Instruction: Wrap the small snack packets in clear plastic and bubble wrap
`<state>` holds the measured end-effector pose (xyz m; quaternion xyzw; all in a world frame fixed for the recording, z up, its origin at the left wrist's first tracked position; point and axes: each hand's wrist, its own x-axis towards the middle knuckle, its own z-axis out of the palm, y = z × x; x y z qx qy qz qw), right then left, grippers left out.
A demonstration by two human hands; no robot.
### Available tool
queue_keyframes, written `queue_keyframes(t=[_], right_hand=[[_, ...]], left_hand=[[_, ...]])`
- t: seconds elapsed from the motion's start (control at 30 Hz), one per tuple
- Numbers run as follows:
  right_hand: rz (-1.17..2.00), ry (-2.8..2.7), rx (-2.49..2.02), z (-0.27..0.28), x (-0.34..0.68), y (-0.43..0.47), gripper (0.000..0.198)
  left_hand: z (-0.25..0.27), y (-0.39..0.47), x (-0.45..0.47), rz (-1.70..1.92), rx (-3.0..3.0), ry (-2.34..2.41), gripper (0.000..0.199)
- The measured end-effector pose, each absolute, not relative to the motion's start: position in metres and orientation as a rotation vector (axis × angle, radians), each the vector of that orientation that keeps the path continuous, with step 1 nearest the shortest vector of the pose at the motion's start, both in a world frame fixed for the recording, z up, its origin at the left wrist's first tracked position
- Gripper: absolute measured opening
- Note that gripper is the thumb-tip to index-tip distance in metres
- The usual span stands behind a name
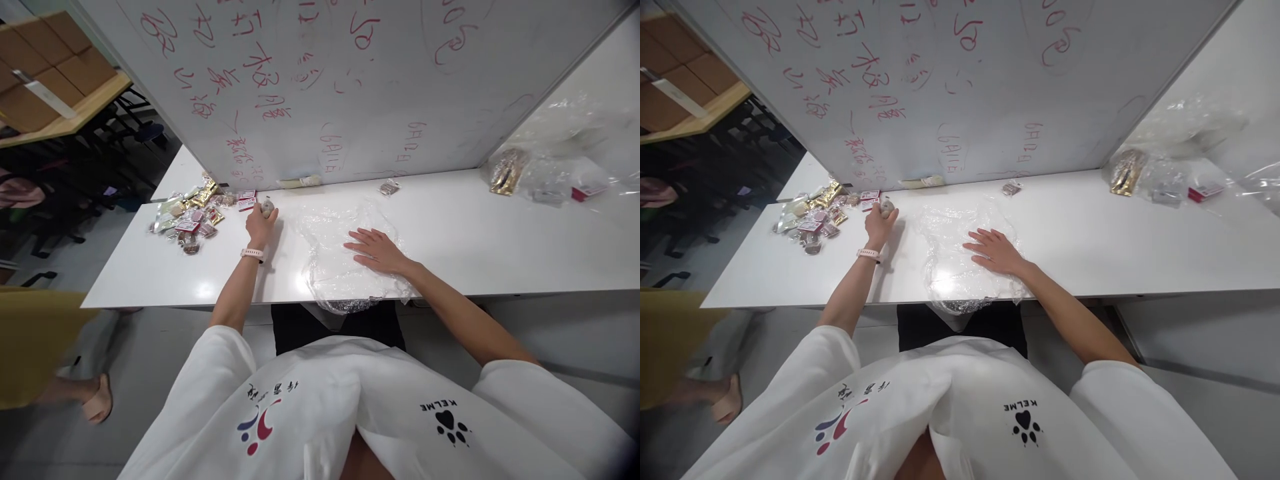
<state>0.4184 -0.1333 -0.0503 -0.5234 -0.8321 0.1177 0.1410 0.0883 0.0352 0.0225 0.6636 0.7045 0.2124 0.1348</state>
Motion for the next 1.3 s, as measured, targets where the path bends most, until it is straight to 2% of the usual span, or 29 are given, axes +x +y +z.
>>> queue_keyframes(t=[0.07,0.13,0.2,0.27,0.37,0.47,0.53,0.6,0.63,0.73,0.8,0.87,0.97,1.1,1.17,1.23,1.3], right_hand=[[0.343,-2.397,-1.505,-0.052,0.419,-0.133,0.049],[0.354,-2.385,-1.492,-0.053,0.419,-0.133,0.049],[0.387,-2.351,-1.463,-0.054,0.419,-0.13,0.05],[0.464,-2.25,-1.428,-0.053,0.419,-0.128,0.051],[0.645,-1.926,-1.428,-0.042,0.42,-0.128,0.053],[0.67,-1.604,-1.516,-0.022,0.424,-0.145,0.05],[0.621,-1.582,-1.547,-0.01,0.43,-0.17,0.046],[0.625,-1.744,-1.529,-0.004,0.437,-0.202,0.049],[0.643,-1.857,-1.515,-0.005,0.441,-0.219,0.057],[0.66,-2.087,-1.538,-0.02,0.451,-0.263,0.076],[0.659,-2.094,-1.567,-0.031,0.453,-0.28,0.067],[0.668,-1.999,-1.568,-0.037,0.452,-0.287,0.046],[0.695,-1.73,-1.582,-0.031,0.449,-0.281,0.032],[0.697,-1.453,-1.727,-0.011,0.443,-0.248,0.038],[0.633,-1.363,-1.815,-0.008,0.44,-0.224,0.041],[0.558,-1.299,-1.975,-0.012,0.439,-0.2,0.035],[0.464,-1.305,-2.175,-0.017,0.439,-0.183,0.027]], left_hand=[[0.032,0.008,0.104,0.794,1.951,1.878,0.031],[0.034,-0.026,0.13,0.86,2.051,1.49,0.028],[0.027,-0.063,0.16,0.608,2.211,1.064,0.025],[0.015,-0.092,0.186,0.306,2.407,0.871,0.026],[0.002,-0.115,0.203,0.18,2.623,0.912,0.043],[0.003,-0.127,0.186,0.393,2.651,0.965,0.073],[0.004,-0.139,0.162,0.547,2.643,0.907,0.081],[-0.002,-0.156,0.135,0.589,2.659,0.773,0.077],[-0.008,-0.165,0.124,0.563,2.684,0.721,0.072],[-0.032,-0.185,0.102,0.553,2.721,0.771,0.043],[-0.045,-0.189,0.097,0.688,2.646,0.854,0.023],[-0.049,-0.188,0.097,0.847,2.488,0.892,0.01],[-0.038,-0.181,0.099,0.944,2.166,1.081,0.019],[-0.016,-0.16,0.11,0.865,1.749,1.426,0.036],[-0.009,-0.146,0.117,0.831,1.717,1.568,0.03],[-0.007,-0.133,0.122,0.777,1.804,1.71,0.014],[-0.009,-0.126,0.125,0.734,1.936,1.764,0.016]])
